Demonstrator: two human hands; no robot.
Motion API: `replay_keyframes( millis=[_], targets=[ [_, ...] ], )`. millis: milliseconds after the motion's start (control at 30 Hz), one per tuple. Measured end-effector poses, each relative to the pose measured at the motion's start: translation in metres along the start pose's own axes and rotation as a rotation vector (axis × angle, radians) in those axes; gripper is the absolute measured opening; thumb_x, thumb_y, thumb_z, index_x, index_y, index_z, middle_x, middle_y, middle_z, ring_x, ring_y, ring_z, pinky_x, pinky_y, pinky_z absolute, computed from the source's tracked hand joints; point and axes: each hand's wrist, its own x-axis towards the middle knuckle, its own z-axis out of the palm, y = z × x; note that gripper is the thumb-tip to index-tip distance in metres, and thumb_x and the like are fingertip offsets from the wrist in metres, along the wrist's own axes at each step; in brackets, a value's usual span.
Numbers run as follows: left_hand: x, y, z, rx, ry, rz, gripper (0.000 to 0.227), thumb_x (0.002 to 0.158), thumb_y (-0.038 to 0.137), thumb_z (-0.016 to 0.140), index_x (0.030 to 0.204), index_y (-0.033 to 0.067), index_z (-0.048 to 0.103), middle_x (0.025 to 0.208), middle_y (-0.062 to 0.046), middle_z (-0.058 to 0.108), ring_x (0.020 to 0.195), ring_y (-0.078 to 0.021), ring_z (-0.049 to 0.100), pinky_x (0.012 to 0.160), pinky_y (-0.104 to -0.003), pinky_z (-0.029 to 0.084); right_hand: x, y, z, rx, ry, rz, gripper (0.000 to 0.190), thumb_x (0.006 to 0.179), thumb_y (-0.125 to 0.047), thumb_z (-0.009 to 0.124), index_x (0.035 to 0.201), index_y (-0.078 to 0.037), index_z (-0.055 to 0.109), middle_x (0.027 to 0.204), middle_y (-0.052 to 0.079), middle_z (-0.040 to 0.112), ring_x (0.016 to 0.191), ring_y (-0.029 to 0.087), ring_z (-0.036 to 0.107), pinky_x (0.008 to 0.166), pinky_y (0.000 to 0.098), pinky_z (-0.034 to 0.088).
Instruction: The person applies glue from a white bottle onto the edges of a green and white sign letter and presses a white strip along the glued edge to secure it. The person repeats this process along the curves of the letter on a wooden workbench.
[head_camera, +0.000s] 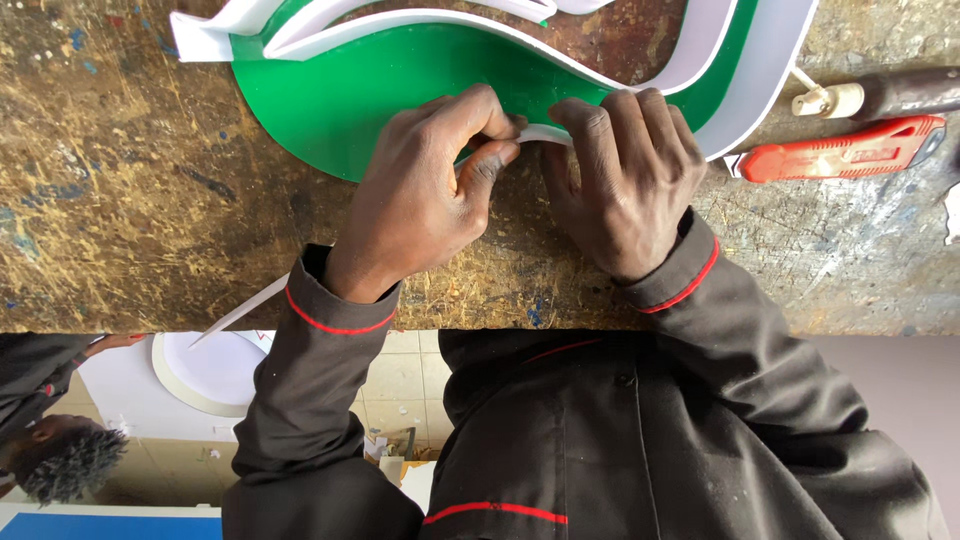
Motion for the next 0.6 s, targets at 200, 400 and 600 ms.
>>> replay_keyframes(
  millis=[200,400,600],
  targets=[
    [-0.002,-0.002,0.001,0.034,-0.017,0.003,0.013,0.115,0.000,0.058,0.103,0.0032,0.054,0.095,-0.012,0.067,0.083,-0.0359,0.062,0.078,-0.046,0.046,-0.001,0.000,0.002,-0.021,0.002,0.002,0.004,0.116,-0.008,0.077,0.116,-0.009,0.072,0.091,0.010,0.053,0.080,0.034,0.055,0.072,0.0457,0.043],
    [-0.004,-0.001,0.007,0.083,0.000,0.024,0.014,0.116,-0.002,0.055,0.103,0.0034,0.052,0.094,-0.012,0.064,0.085,-0.0382,0.060,0.079,-0.049,0.046,-0.001,0.000,0.002,-0.026,-0.005,0.005,0.004,0.115,-0.008,0.076,0.116,-0.010,0.073,0.091,0.010,0.054,0.080,0.034,0.055,0.071,0.0461,0.043],
    [-0.011,-0.003,0.020,0.253,0.003,0.105,0.011,0.115,-0.006,0.060,0.112,-0.0013,0.051,0.104,-0.020,0.068,0.091,-0.0430,0.063,0.085,-0.054,0.053,-0.002,0.002,0.002,-0.023,-0.002,-0.010,0.002,0.118,-0.009,0.074,0.117,-0.009,0.072,0.091,0.010,0.053,0.079,0.033,0.053,0.071,0.0456,0.042]
  ],
)
